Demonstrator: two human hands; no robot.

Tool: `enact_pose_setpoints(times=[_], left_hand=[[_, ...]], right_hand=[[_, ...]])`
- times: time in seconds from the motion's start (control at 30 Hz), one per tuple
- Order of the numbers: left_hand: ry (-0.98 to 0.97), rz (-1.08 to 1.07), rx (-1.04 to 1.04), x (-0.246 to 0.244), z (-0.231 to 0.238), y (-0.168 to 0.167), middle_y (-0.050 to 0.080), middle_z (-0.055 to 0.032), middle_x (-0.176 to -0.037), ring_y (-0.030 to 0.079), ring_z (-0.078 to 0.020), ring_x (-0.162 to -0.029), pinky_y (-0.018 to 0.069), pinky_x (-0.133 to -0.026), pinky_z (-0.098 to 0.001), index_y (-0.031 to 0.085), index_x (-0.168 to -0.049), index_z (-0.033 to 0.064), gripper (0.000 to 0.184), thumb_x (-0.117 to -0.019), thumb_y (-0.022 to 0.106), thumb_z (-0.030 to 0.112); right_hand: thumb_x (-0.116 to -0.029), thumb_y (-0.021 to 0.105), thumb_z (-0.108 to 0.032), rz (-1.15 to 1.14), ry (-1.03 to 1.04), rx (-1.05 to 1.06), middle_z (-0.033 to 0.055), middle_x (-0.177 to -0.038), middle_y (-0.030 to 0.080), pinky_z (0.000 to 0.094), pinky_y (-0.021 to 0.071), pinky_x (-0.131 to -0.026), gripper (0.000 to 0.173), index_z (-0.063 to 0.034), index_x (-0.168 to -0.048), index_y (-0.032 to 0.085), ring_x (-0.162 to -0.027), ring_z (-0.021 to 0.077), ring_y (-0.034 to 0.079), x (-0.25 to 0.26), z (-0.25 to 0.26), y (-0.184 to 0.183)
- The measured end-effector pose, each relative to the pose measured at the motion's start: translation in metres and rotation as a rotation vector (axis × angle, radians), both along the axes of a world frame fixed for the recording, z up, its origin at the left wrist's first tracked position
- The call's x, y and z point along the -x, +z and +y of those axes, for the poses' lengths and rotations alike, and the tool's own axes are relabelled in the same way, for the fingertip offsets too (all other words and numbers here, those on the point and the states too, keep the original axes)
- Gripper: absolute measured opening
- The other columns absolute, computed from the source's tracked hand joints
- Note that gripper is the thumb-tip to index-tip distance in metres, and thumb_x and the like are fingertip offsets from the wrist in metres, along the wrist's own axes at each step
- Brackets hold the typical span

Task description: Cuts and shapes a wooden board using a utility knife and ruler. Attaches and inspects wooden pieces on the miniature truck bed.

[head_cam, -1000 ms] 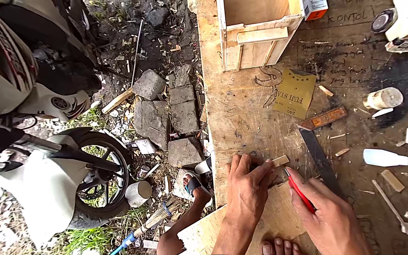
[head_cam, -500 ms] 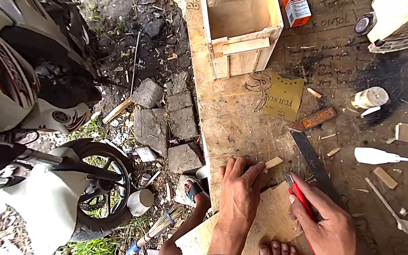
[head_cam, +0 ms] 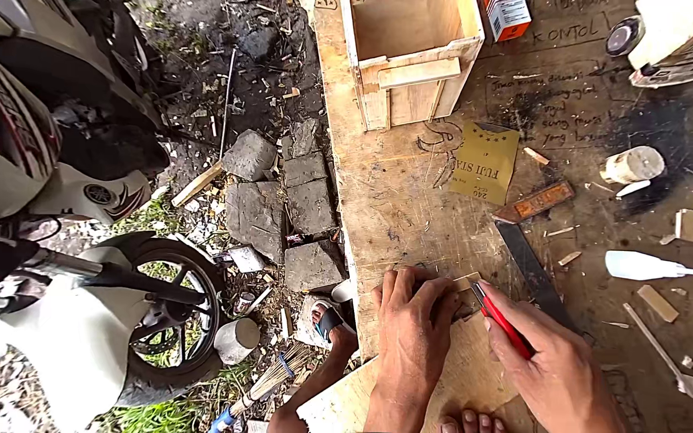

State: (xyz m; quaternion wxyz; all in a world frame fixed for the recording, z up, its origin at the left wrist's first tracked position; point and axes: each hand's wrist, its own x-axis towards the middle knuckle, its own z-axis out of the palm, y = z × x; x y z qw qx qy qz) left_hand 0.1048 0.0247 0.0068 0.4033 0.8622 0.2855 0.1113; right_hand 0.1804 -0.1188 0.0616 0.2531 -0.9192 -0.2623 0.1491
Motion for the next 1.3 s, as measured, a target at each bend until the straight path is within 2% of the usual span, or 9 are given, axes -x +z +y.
enact_pose_setpoints(times=[0.67,0.9,1.03,1.13,1.3], left_hand=[[0.028,-0.018,0.011,-0.001,-0.002,-0.001,0.070,0.0098,-0.094,0.062,-0.0088,-0.090,0.0433,-0.086,-0.0387,0.082,-0.096,0.0288,0.011,-0.0908,0.073,0.032],[0.018,-0.008,-0.019,-0.002,-0.003,0.003,0.071,0.0085,-0.097,0.063,-0.0110,-0.093,0.0444,-0.086,-0.0393,0.081,-0.098,0.0270,0.012,-0.0915,0.072,0.031],[0.009,-0.078,-0.036,-0.005,-0.010,0.000,0.073,0.0021,-0.100,0.066,-0.0158,-0.097,0.0535,-0.085,-0.0328,0.082,-0.103,0.0199,0.016,-0.0948,0.070,0.024],[0.028,-0.125,-0.006,-0.007,-0.013,-0.005,0.073,0.0019,-0.098,0.065,-0.0147,-0.095,0.0542,-0.083,-0.0294,0.083,-0.100,0.0194,0.016,-0.0938,0.069,0.017],[0.045,-0.140,-0.025,-0.008,-0.014,-0.008,0.071,0.0022,-0.094,0.064,-0.0141,-0.092,0.0533,-0.081,-0.0299,0.083,-0.097,0.0202,0.015,-0.0918,0.069,0.015]], right_hand=[[-0.0929,0.060,-0.014,-0.009,0.005,0.052,0.0104,-0.087,0.070,0.0270,0.0563,-0.056,0.041,-0.0062,-0.131,0.071,-0.062,0.0137,0.065,0.005,0.007,0.005],[-0.0926,0.061,-0.010,-0.036,0.022,0.140,0.0127,-0.086,0.070,0.0309,0.0555,-0.057,0.041,-0.0034,-0.132,0.070,-0.063,0.0196,0.065,0.007,0.018,0.015],[-0.0936,0.060,-0.008,-0.066,0.064,0.212,0.0152,-0.087,0.072,0.0352,0.0568,-0.055,0.042,-0.0030,-0.135,0.068,-0.061,0.0235,0.067,0.009,0.022,0.019],[-0.0932,0.058,-0.008,-0.117,0.089,0.228,0.0146,-0.084,0.072,0.0373,0.0543,-0.048,0.044,-0.0026,-0.135,0.067,-0.054,0.0238,0.065,0.011,0.023,0.017],[-0.0928,0.055,-0.010,-0.191,0.103,0.228,0.0118,-0.079,0.072,0.0366,0.0530,-0.045,0.044,-0.0040,-0.134,0.069,-0.051,0.0227,0.064,0.015,0.019,0.012]])
